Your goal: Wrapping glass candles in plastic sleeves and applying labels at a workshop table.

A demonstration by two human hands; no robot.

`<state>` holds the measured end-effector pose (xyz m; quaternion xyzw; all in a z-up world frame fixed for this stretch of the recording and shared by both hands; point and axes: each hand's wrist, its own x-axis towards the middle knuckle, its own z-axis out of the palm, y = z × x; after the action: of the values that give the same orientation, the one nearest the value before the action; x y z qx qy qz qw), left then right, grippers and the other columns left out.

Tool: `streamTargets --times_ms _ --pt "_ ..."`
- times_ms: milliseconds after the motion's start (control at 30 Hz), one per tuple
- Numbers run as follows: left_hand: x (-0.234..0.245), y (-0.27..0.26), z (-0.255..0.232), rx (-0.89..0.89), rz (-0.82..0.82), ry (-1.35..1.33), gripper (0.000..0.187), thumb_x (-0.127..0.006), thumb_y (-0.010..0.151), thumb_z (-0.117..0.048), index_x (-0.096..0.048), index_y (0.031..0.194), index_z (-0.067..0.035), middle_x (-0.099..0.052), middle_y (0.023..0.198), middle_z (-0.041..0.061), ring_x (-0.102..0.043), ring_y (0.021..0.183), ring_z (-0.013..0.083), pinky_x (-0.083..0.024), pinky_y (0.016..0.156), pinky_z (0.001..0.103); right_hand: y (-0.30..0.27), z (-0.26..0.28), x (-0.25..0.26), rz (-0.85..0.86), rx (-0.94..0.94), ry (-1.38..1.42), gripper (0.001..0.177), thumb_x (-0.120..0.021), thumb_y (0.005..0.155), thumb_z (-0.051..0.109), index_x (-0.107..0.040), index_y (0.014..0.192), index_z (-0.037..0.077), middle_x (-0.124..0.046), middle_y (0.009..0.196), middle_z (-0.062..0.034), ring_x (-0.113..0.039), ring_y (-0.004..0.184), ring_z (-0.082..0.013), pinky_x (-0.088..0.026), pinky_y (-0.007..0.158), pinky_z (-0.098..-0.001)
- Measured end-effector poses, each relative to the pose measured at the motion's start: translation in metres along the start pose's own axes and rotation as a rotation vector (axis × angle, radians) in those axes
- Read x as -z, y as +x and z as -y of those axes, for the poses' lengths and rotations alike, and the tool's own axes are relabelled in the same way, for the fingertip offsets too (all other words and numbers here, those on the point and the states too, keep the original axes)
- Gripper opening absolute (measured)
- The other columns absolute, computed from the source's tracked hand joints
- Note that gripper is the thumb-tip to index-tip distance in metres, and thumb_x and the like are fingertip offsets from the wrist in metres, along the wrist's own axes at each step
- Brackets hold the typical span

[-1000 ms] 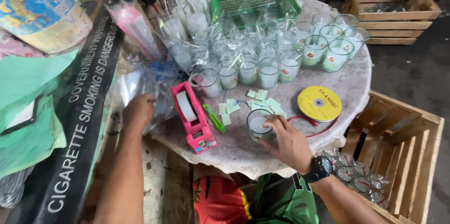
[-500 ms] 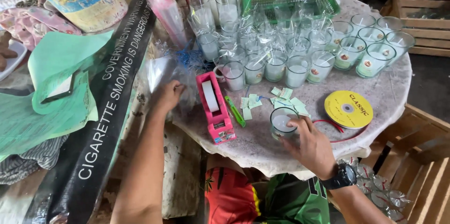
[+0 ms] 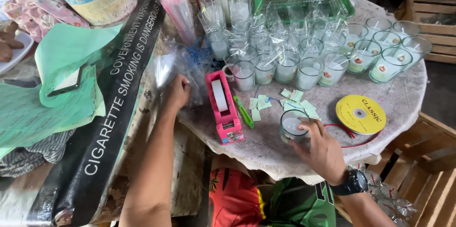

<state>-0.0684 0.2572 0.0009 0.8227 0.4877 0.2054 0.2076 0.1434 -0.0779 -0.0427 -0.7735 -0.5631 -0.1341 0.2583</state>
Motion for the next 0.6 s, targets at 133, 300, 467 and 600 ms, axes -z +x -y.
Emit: streamTargets --times_ms 133,300,467,600 --pt "0.016 0.001 0.002 0.050 -0.026 -0.148 0.009 -0.042 0.079 -0.015 -0.043 0.088 -0.014 -0.055 0.083 0.006 -0.053 0.073 0.0268 -0.038 0.061 0.039 0.000 0.003 0.002 0.014 -0.025 0.029 0.040 -0.063 0.070 0.034 -0.044 0.099 0.014 -0.051 0.100 -0.0089 -0.052 0.043 -0.0200 -0.040 0.034 -0.0307" --pt "0.009 0.025 0.030 -0.190 -0.366 -0.276 0.020 -0.042 0.089 -0.023 -0.053 0.093 -0.007 -0.059 0.082 0.010 -0.054 0.072 0.0246 -0.039 0.059 0.038 0.001 0.004 0.002 -0.030 0.018 0.033 0.040 -0.064 0.070 0.031 -0.044 0.098 0.011 -0.052 0.094 -0.0082 -0.046 0.038 -0.0161 -0.035 0.032 -0.0276" --pt "0.019 0.020 0.022 -0.188 -0.510 -0.449 0.033 -0.048 0.088 -0.036 -0.048 0.073 -0.006 -0.049 0.062 0.005 -0.043 0.057 0.0166 -0.033 0.052 0.034 0.000 0.002 -0.001 0.003 -0.001 -0.006 0.041 -0.062 0.071 0.034 -0.046 0.100 0.012 -0.052 0.097 -0.0090 -0.049 0.042 -0.0152 -0.037 0.033 -0.0265" --pt "0.032 0.008 -0.003 0.015 -0.250 -1.073 0.002 -0.045 0.085 -0.003 -0.046 0.084 -0.005 -0.057 0.079 0.010 -0.049 0.055 0.0116 -0.037 0.040 0.020 0.000 0.001 -0.002 0.007 0.007 -0.018 0.042 -0.063 0.070 0.033 -0.044 0.100 0.012 -0.052 0.096 -0.0081 -0.052 0.047 -0.0172 -0.039 0.035 -0.0279"
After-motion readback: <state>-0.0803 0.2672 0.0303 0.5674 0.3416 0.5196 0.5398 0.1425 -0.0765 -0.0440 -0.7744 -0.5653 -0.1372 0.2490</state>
